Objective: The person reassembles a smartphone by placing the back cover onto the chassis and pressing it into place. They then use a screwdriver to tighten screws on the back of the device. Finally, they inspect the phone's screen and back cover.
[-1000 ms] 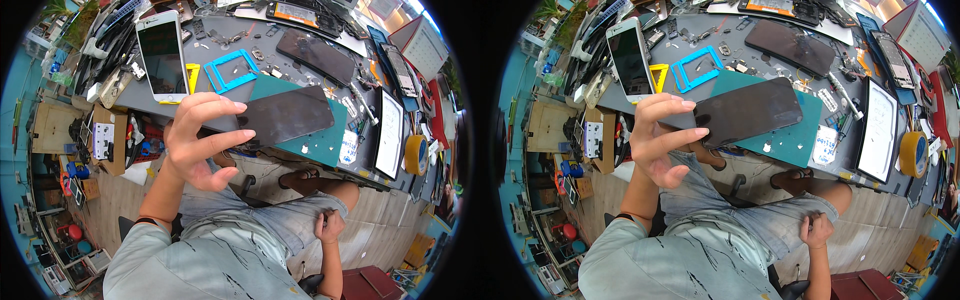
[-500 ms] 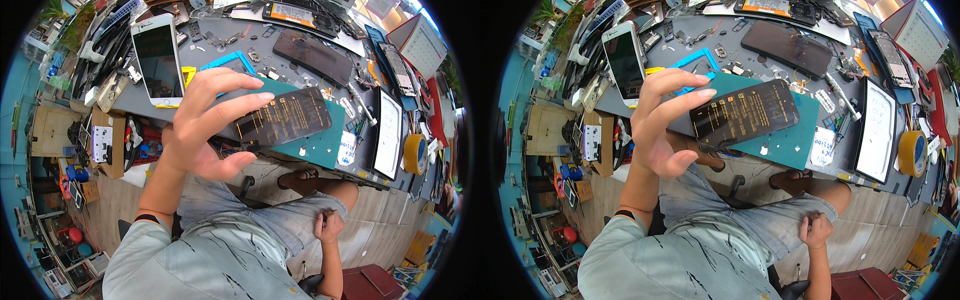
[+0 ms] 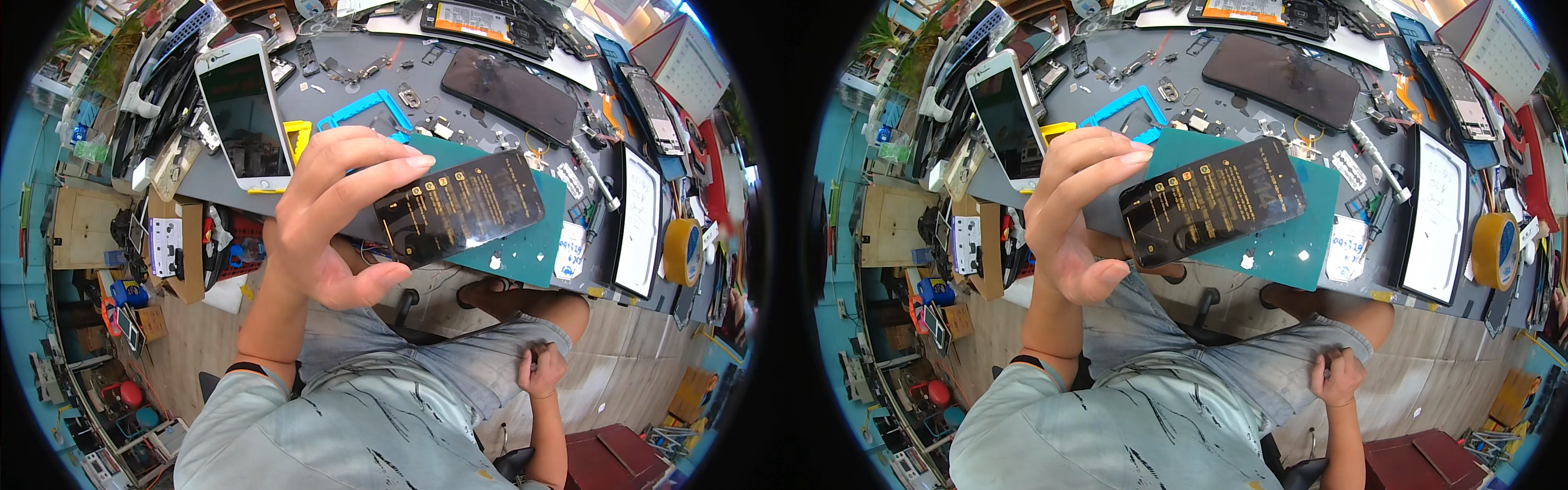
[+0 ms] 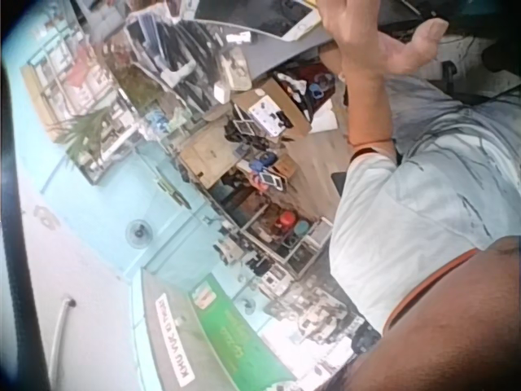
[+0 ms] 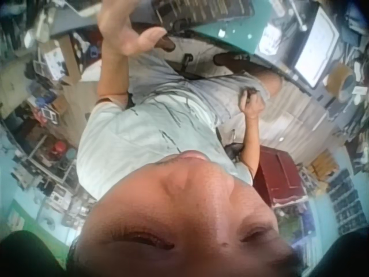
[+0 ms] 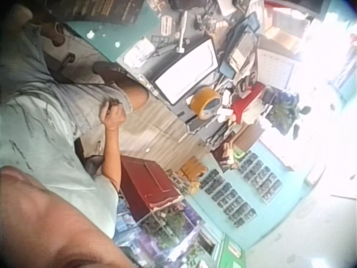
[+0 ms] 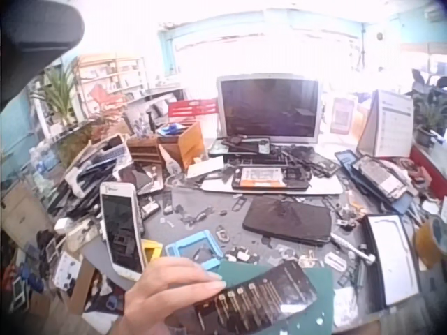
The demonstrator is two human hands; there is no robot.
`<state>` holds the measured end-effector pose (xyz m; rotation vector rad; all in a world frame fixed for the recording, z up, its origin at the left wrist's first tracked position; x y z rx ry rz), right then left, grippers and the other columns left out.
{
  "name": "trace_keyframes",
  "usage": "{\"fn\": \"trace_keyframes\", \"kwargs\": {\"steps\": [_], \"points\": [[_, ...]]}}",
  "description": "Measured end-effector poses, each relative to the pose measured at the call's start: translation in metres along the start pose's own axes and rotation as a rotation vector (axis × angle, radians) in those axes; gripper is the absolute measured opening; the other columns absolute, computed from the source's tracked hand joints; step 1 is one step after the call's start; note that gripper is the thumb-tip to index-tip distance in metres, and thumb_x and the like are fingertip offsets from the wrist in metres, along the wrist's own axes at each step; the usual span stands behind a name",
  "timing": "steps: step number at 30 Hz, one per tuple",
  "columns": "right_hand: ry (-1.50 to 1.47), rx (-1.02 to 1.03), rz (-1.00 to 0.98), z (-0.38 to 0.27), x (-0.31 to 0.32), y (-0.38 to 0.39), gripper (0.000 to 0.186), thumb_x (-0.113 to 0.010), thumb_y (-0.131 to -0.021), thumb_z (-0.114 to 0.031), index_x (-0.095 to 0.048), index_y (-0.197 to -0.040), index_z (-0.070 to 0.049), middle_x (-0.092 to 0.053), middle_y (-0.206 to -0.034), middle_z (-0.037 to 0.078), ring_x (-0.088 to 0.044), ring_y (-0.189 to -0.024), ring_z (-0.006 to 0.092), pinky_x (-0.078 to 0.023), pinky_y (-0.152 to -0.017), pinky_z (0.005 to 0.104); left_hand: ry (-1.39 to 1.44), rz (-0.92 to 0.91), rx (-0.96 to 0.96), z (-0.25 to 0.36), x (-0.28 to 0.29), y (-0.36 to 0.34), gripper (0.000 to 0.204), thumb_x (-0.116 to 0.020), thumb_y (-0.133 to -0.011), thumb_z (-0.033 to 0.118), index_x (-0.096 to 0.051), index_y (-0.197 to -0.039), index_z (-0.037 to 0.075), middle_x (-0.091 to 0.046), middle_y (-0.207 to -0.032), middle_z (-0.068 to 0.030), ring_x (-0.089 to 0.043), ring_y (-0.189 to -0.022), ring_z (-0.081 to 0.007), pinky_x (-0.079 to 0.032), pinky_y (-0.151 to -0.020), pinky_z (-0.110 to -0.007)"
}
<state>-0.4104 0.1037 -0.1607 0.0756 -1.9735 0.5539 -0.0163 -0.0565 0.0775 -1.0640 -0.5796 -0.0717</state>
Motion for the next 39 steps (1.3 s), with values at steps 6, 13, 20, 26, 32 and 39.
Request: {"fn": "trace_keyframes", "kwargs": {"steps": [6, 13, 20, 26, 32, 39], "points": [[-0.009, -0.016, -0.027, 0.003, -0.002, -0.001, 0.016, -0.072, -0.087, -0.013, -0.063, -0.096, -0.003, -0.059, -0.08, 0.014, -0.057, -0.056, 0.0329, -0.044, -0.05, 0.0418, 0.046, 0.019, 0.032, -0.005, 0.001, 0.002, 0.065, -0.078, -0.081, 0.042, -0.072, -0.127, -0.004, -0.073, -0.121, -0.0191, -0.067, -0.109, -0.0376, -0.053, -0.098, -0.052], [-0.005, 0.057, 0.021, -0.006, -0.002, 0.002, 0.012, -0.069, -0.092, -0.01, -0.064, -0.097, 0.0, -0.06, -0.083, 0.017, -0.061, -0.062, 0.0377, -0.047, -0.054, 0.0443, -0.026, -0.01, 0.036, 0.002, 0.009, 0.004, 0.063, -0.078, -0.083, 0.039, -0.072, -0.126, -0.007, -0.073, -0.121, -0.0208, -0.068, -0.107, -0.0384, -0.053, -0.098, -0.049], [-0.002, 0.015, 0.032, -0.013, 0.001, -0.006, 0.013, -0.073, -0.091, -0.011, -0.064, -0.091, -0.003, -0.063, -0.081, 0.015, -0.062, -0.061, 0.0351, -0.049, -0.053, 0.0423, -0.03, 0.018, 0.047, 0.006, 0.006, 0.002, 0.057, -0.083, -0.074, 0.021, -0.073, -0.127, 0.001, -0.072, -0.119, -0.0165, -0.067, -0.109, -0.0369, -0.053, -0.1, -0.046], [0.092, -0.253, -0.263, -0.005, 0.006, -0.027, 0.025, -0.081, -0.094, -0.027, -0.069, -0.089, -0.005, -0.071, -0.077, 0.014, -0.067, -0.061, 0.0338, -0.052, -0.054, 0.0428, -0.031, 0.028, 0.229, 0.002, -0.002, 0.0, 0.056, -0.081, -0.076, 0.015, -0.071, -0.129, 0.0, -0.072, -0.121, -0.0182, -0.066, -0.11, -0.0378, -0.053, -0.1, -0.044], [-0.307, -0.337, -0.299, -0.08, 0.097, -0.096, 0.029, -0.085, -0.094, -0.027, -0.07, -0.094, -0.002, -0.073, -0.077, 0.014, -0.068, -0.062, 0.0285, -0.052, -0.057, 0.0384, -0.21, -0.217, 0.226, 0.029, -0.044, -0.027, 0.07, -0.087, -0.079, 0.03, -0.065, -0.14, 0.002, -0.067, -0.133, -0.0208, -0.061, -0.124, -0.0388, -0.048, -0.109, -0.047], [-0.422, -0.276, -0.106, -0.123, 0.142, -0.171, 0.024, -0.083, -0.095, -0.018, -0.068, -0.101, 0.0, -0.07, -0.081, 0.009, -0.061, -0.064, 0.0177, -0.049, -0.06, 0.0314, -0.326, -0.423, 0.215, 0.027, -0.091, -0.051, 0.083, -0.084, -0.086, 0.037, -0.051, -0.157, 0.009, -0.072, -0.123, -0.0198, -0.063, -0.117, -0.0383, -0.05, -0.103, -0.049]]}}
Point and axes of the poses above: each hand's wrist, its own y-axis away from the middle knuckle, its own x-axis out of the back of the hand, z = x × y, the point moved 10 cm from there along -y, towards the middle knuckle
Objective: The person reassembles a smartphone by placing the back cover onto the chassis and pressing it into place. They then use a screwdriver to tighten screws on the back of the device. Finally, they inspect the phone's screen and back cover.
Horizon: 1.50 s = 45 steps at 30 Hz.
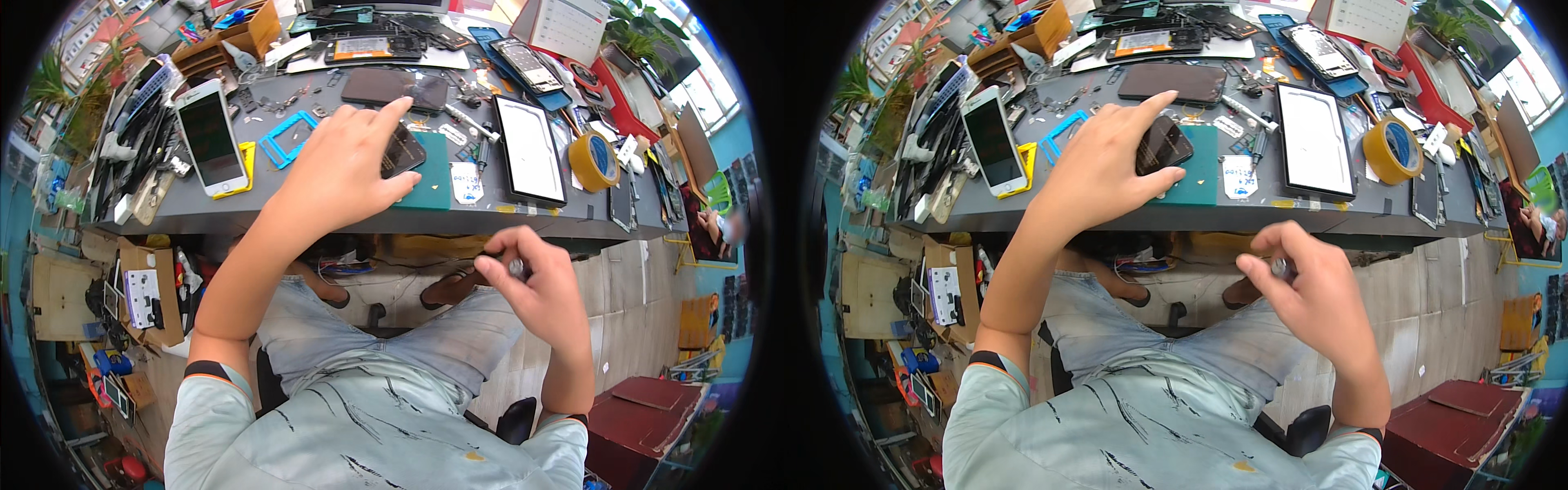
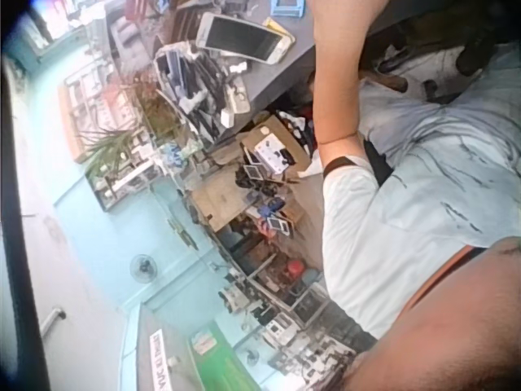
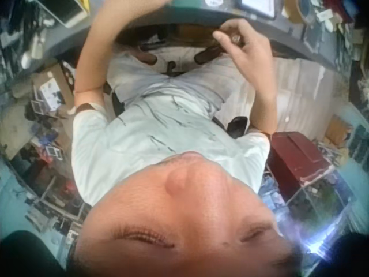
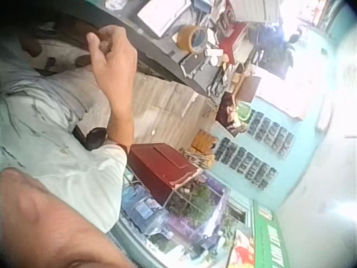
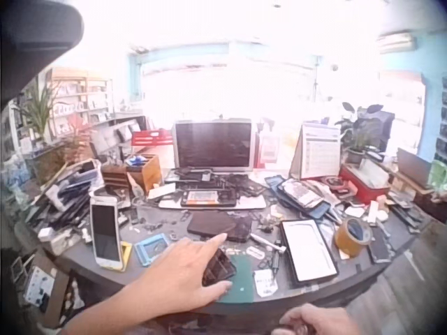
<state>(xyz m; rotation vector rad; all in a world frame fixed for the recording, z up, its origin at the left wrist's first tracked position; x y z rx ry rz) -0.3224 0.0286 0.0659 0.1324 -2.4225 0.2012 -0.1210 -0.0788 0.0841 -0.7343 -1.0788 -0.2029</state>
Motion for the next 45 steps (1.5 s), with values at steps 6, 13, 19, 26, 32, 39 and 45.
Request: {"fn": "trace_keyframes", "kwargs": {"steps": [6, 13, 19, 26, 32, 39, 45], "points": [[-0.114, 0.031, 0.026, -0.01, -0.013, -0.04, 0.036, -0.075, -0.094, -0.007, -0.064, -0.128, -0.001, -0.06, -0.093, 0.005, -0.054, -0.085, 0.0135, -0.048, -0.076, 0.0297, 0.022, -0.124, 0.047, -0.012, -0.005, -0.009, 0.084, -0.085, -0.085, 0.038, -0.051, -0.158, 0.011, -0.071, -0.122, -0.0201, -0.064, -0.119, -0.0369, -0.053, -0.101, -0.047], [0.218, 0.236, 0.269, -0.015, -0.008, -0.098, 0.049, -0.059, -0.09, 0.005, -0.061, -0.139, 0.003, -0.063, -0.124, 0.029, -0.068, -0.112, 0.0472, -0.055, -0.1, 0.0486, 0.176, -0.018, 0.025, -0.003, -0.005, -0.014, 0.083, -0.086, -0.079, 0.026, -0.053, -0.154, 0.012, -0.067, -0.122, -0.0195, -0.067, -0.112, -0.0363, -0.055, -0.1, -0.043], [0.394, 0.156, 0.334, 0.001, -0.029, -0.135, 0.046, -0.063, -0.088, 0.004, -0.064, -0.134, 0.007, -0.062, -0.125, 0.032, -0.07, -0.109, 0.0485, -0.058, -0.098, 0.0499, 0.235, 0.125, 0.025, -0.006, 0.017, -0.008, 0.072, -0.086, -0.076, 0.024, -0.065, -0.143, 0.01, -0.064, -0.118, -0.0164, -0.068, -0.107, -0.0343, -0.056, -0.097, -0.042], [0.464, 0.127, 0.329, -0.003, -0.034, -0.148, 0.039, -0.064, -0.087, 0.005, -0.069, -0.125, 0.009, -0.063, -0.127, 0.031, -0.065, -0.122, 0.0453, -0.055, -0.104, 0.0482, 0.241, 0.229, 0.128, -0.041, 0.04, -0.009, 0.043, -0.087, -0.077, 0.027, -0.073, -0.111, 0.006, -0.067, -0.107, -0.0097, -0.07, -0.099, -0.0233, -0.056, -0.089, -0.035], [0.391, 0.258, 0.474, -0.01, -0.026, -0.135, 0.036, -0.064, -0.09, 0.004, -0.069, -0.125, 0.009, -0.063, -0.132, 0.031, -0.066, -0.118, 0.0458, -0.055, -0.103, 0.0495, 0.796, 0.269, 0.42, -0.094, 0.023, -0.013, 0.039, -0.088, -0.084, 0.025, -0.072, -0.112, 0.004, -0.066, -0.096, -0.0012, -0.064, -0.087, -0.0088, -0.053, -0.076, -0.026], [0.1, 0.587, 0.535, -0.092, -0.041, -0.072, 0.056, -0.085, -0.094, -0.021, -0.062, -0.135, 0.008, -0.065, -0.126, 0.026, -0.067, -0.11, 0.0428, -0.055, -0.097, 0.0459, 1.245, 0.519, 0.543, -0.121, 0.008, -0.013, 0.03, -0.085, -0.089, 0.014, -0.068, -0.111, 0.003, -0.07, -0.098, -0.0018, -0.067, -0.091, -0.0086, -0.053, -0.082, -0.024], [0.215, 0.572, 0.485, -0.101, -0.099, -0.065, 0.098, -0.092, -0.083, -0.017, -0.038, -0.161, 0.007, -0.051, -0.144, 0.03, -0.056, -0.128, 0.0464, -0.048, -0.107, 0.0509, 1.296, 0.652, 0.547, -0.115, 0.009, -0.011, 0.036, -0.087, -0.088, 0.014, -0.063, -0.113, 0.002, -0.069, -0.098, -0.0053, -0.068, -0.084, -0.0104, -0.056, -0.074, -0.026]]}}
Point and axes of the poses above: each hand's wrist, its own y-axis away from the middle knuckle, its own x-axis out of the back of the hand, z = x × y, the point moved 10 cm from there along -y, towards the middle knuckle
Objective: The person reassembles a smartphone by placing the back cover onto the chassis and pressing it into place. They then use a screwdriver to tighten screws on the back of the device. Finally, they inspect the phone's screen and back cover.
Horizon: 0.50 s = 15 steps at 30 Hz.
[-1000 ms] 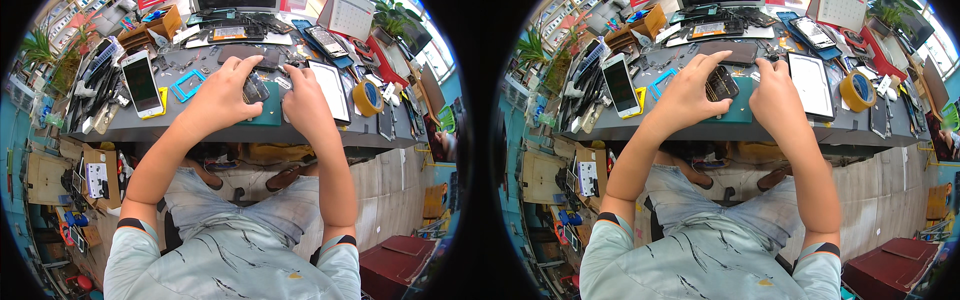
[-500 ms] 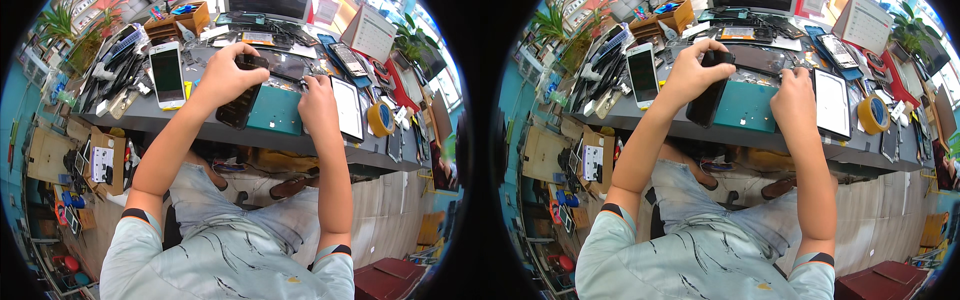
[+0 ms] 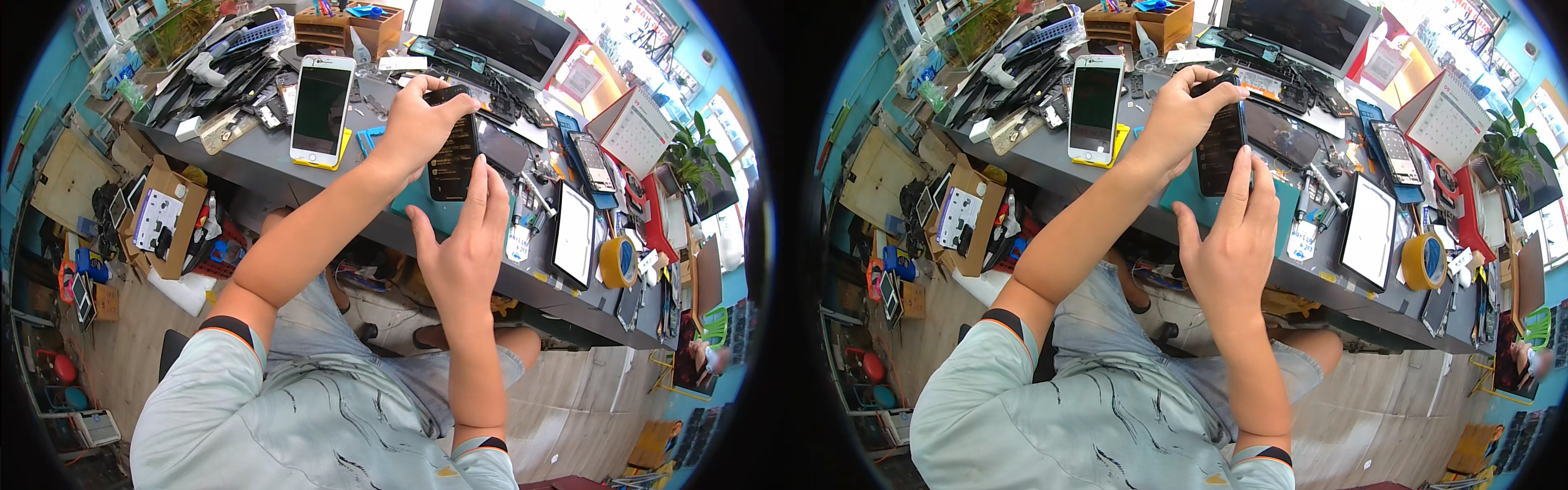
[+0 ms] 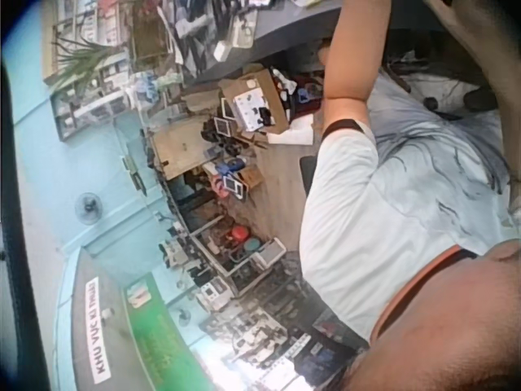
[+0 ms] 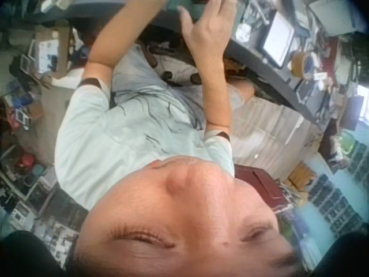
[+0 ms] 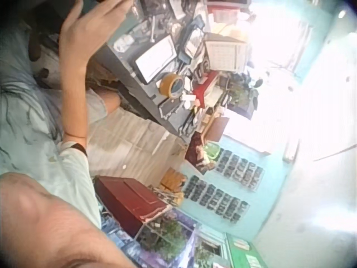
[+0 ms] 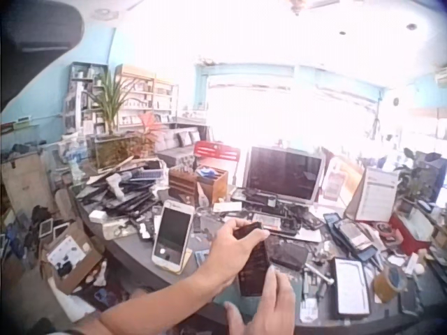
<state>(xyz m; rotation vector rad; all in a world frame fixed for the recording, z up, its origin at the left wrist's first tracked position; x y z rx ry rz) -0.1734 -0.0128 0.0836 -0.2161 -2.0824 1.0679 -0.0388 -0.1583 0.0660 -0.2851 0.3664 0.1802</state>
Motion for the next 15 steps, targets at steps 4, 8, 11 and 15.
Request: {"fn": "trace_keyframes", "kwargs": {"steps": [4, 8, 11, 15], "points": [[0.093, -0.024, 0.068, 0.002, -0.009, 0.001, 0.096, -0.087, -0.086, -0.013, -0.034, -0.163, 0.01, -0.049, -0.145, 0.031, -0.057, -0.122, 0.0465, -0.05, -0.103, 0.0511, 0.022, -0.007, 0.003, 0.007, -0.002, 0.006, 0.04, -0.088, -0.089, 0.016, -0.061, -0.114, 0.001, -0.069, -0.1, -0.0066, -0.07, -0.087, -0.0122, -0.059, -0.078, -0.028], [0.12, -0.042, 0.108, 0.009, -0.011, 0.002, 0.092, -0.084, -0.086, -0.008, -0.036, -0.162, 0.011, -0.051, -0.143, 0.031, -0.058, -0.121, 0.0467, -0.052, -0.101, 0.0504, 0.051, -0.06, 0.024, 0.016, -0.005, 0.014, 0.04, -0.087, -0.089, 0.016, -0.061, -0.116, 0.0, -0.068, -0.102, -0.0068, -0.07, -0.09, -0.0125, -0.059, -0.082, -0.029], [0.093, -0.043, 0.143, 0.014, -0.006, 0.003, 0.09, -0.083, -0.084, -0.005, -0.039, -0.16, 0.011, -0.055, -0.139, 0.031, -0.06, -0.118, 0.0465, -0.053, -0.1, 0.0508, 0.13, -0.12, 0.051, 0.02, -0.008, 0.021, 0.035, -0.081, -0.095, 0.017, -0.062, -0.119, 0.0, -0.07, -0.104, -0.0075, -0.071, -0.096, -0.014, -0.059, -0.088, -0.031], [-0.063, -0.143, 0.137, 0.024, 0.002, 0.006, 0.089, -0.084, -0.079, -0.005, -0.044, -0.158, 0.01, -0.061, -0.132, 0.028, -0.065, -0.108, 0.0396, -0.056, -0.09, 0.045, 0.34, -0.274, 0.105, 0.024, -0.01, 0.032, 0.039, -0.062, -0.108, 0.029, -0.061, -0.129, -0.004, -0.073, -0.12, -0.0156, -0.073, -0.113, -0.0232, -0.059, -0.102, -0.039]]}}
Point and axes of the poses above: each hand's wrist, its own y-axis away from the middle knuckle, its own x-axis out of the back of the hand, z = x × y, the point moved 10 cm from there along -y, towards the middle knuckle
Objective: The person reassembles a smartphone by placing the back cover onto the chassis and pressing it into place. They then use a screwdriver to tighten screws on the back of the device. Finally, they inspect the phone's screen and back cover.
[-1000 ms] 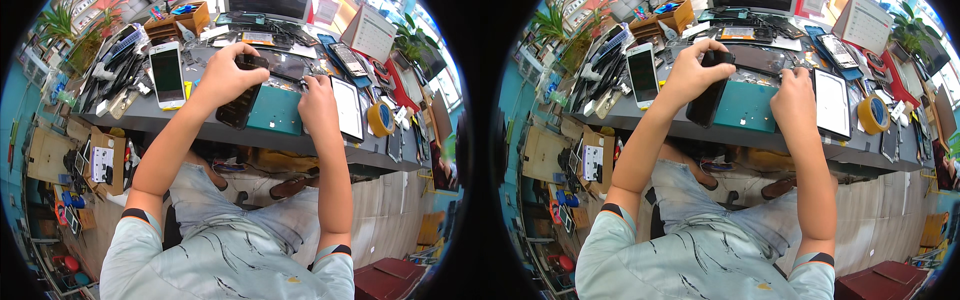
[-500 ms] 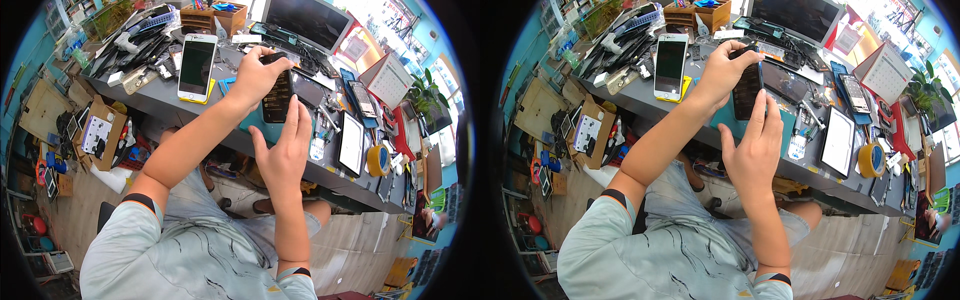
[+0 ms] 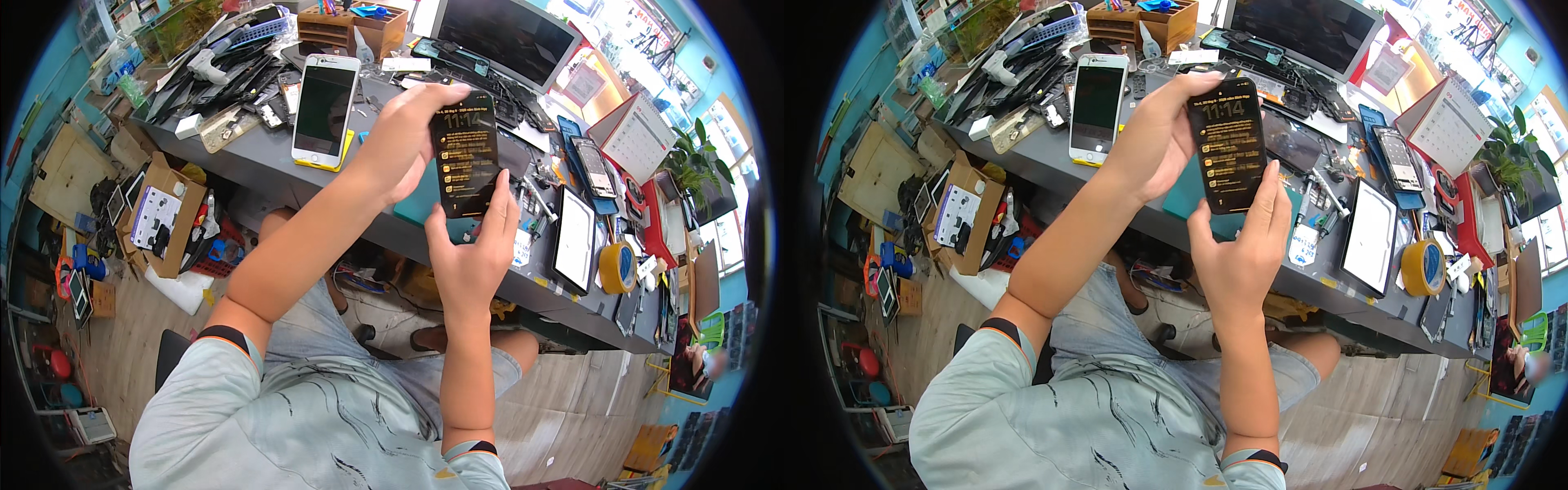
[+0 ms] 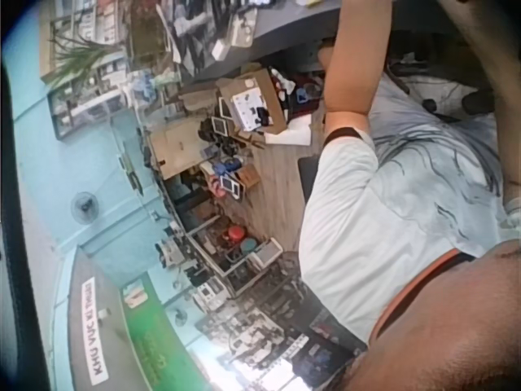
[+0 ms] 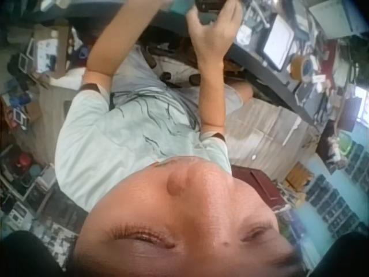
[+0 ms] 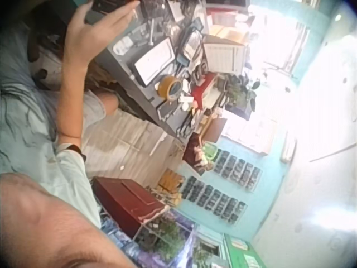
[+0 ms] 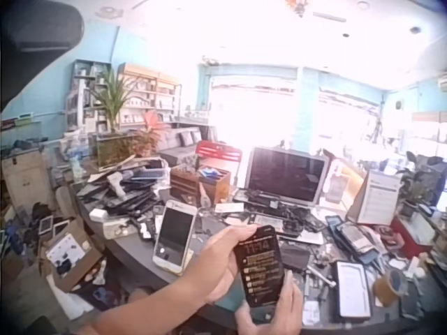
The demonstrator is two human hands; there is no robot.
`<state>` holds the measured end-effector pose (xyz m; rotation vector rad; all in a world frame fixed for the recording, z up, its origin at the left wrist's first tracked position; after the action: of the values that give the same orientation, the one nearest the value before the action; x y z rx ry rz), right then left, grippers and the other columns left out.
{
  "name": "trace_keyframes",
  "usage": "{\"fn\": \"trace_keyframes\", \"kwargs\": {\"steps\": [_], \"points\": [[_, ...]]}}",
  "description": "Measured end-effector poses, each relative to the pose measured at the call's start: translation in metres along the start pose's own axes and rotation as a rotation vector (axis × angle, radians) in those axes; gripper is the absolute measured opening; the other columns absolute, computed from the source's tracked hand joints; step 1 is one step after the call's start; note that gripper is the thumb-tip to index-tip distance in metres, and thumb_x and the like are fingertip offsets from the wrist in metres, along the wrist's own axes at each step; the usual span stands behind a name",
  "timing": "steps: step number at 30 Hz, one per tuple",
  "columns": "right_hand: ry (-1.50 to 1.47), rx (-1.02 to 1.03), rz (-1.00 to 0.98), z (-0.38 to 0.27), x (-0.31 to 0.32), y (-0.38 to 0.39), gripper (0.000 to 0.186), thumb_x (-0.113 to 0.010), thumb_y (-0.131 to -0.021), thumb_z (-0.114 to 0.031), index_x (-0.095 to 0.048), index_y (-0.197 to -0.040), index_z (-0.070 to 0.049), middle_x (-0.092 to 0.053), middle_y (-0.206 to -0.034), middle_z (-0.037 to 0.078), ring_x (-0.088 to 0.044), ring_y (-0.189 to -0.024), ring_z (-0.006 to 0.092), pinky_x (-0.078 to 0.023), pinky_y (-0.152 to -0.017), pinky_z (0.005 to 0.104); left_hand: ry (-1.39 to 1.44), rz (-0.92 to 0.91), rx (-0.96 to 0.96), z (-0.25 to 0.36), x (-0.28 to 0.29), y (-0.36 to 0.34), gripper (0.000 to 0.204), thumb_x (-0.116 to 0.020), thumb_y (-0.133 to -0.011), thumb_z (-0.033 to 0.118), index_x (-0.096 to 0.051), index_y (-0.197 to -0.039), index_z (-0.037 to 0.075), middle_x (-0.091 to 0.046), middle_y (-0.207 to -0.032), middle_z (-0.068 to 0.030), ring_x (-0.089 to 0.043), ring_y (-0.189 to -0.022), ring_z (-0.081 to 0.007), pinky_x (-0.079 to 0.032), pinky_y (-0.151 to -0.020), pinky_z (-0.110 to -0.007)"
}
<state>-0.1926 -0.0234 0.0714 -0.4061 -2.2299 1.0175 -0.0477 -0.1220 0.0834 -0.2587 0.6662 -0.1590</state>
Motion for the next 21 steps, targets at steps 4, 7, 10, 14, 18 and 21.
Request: {"fn": "trace_keyframes", "kwargs": {"steps": [4, 7, 10, 14, 18, 21], "points": [[-0.146, -0.035, 0.062, -0.006, 0.013, 0.008, 0.089, -0.087, -0.074, -0.005, -0.051, -0.155, 0.006, -0.067, -0.116, 0.012, -0.058, -0.08, 0.0185, -0.05, -0.071, 0.0313, 0.12, -0.089, 0.027, 0.0, -0.028, 0.029, 0.065, -0.037, -0.115, 0.048, -0.056, -0.143, -0.007, -0.068, -0.137, -0.0257, -0.07, -0.125, -0.0348, -0.056, -0.112, -0.047], [-0.189, -0.046, 0.026, -0.015, 0.016, 0.022, 0.092, -0.088, -0.074, -0.007, -0.047, -0.155, 0.011, -0.067, -0.128, 0.021, -0.066, -0.092, 0.0243, -0.053, -0.07, 0.0323, 0.166, -0.115, 0.035, -0.011, -0.032, 0.047, 0.081, -0.024, -0.115, 0.062, -0.053, -0.149, -0.006, -0.067, -0.138, -0.028, -0.071, -0.124, -0.0377, -0.057, -0.11, -0.049], [-0.201, -0.07, -0.009, -0.021, 0.017, 0.036, 0.093, -0.089, -0.073, -0.007, -0.047, -0.154, 0.012, -0.067, -0.129, 0.022, -0.067, -0.093, 0.0256, -0.054, -0.071, 0.0317, 0.154, -0.097, 0.041, -0.015, -0.026, 0.062, 0.09, -0.017, -0.112, 0.07, -0.048, -0.155, -0.003, -0.068, -0.134, -0.027, -0.072, -0.121, -0.036, -0.059, -0.107, -0.049], [-0.212, -0.069, -0.043, -0.029, 0.017, 0.047, 0.094, -0.09, -0.073, -0.007, -0.047, -0.154, 0.012, -0.066, -0.132, 0.025, -0.07, -0.102, 0.0302, -0.057, -0.075, 0.0327, 0.242, -0.078, 0.053, -0.02, -0.018, 0.077, 0.093, -0.016, -0.111, 0.073, -0.043, -0.159, -0.001, -0.07, -0.123, -0.0214, -0.074, -0.114, -0.0336, -0.063, -0.101, -0.047], [-0.233, -0.081, -0.081, -0.035, 0.014, 0.055, 0.094, -0.089, -0.073, -0.007, -0.047, -0.155, 0.012, -0.065, -0.135, 0.027, -0.071, -0.109, 0.0338, -0.059, -0.078, 0.035, 0.182, -0.032, 0.058, -0.022, -0.01, 0.085, 0.097, -0.016, -0.108, 0.077, -0.044, -0.158, -0.002, -0.069, -0.12, -0.0193, -0.074, -0.109, -0.0312, -0.063, -0.098, -0.045], [-0.264, -0.082, -0.087, -0.036, 0.013, 0.058, 0.095, -0.09, -0.073, -0.007, -0.046, -0.155, 0.012, -0.063, -0.136, 0.028, -0.07, -0.113, 0.0364, -0.06, -0.084, 0.0367, 0.048, -0.038, 0.028, -0.018, -0.009, 0.089, 0.1, -0.017, -0.107, 0.08, -0.044, -0.157, -0.002, -0.069, -0.12, -0.0185, -0.074, -0.107, -0.0298, -0.063, -0.097, -0.044]]}}
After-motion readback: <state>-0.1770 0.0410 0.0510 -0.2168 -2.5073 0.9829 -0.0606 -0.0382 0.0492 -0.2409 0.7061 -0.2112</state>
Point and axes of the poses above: each hand's wrist, its own y-axis away from the middle knuckle, its own x-axis out of the back of the hand, z = x × y, the point moved 10 cm from there along -y, towards the middle knuckle
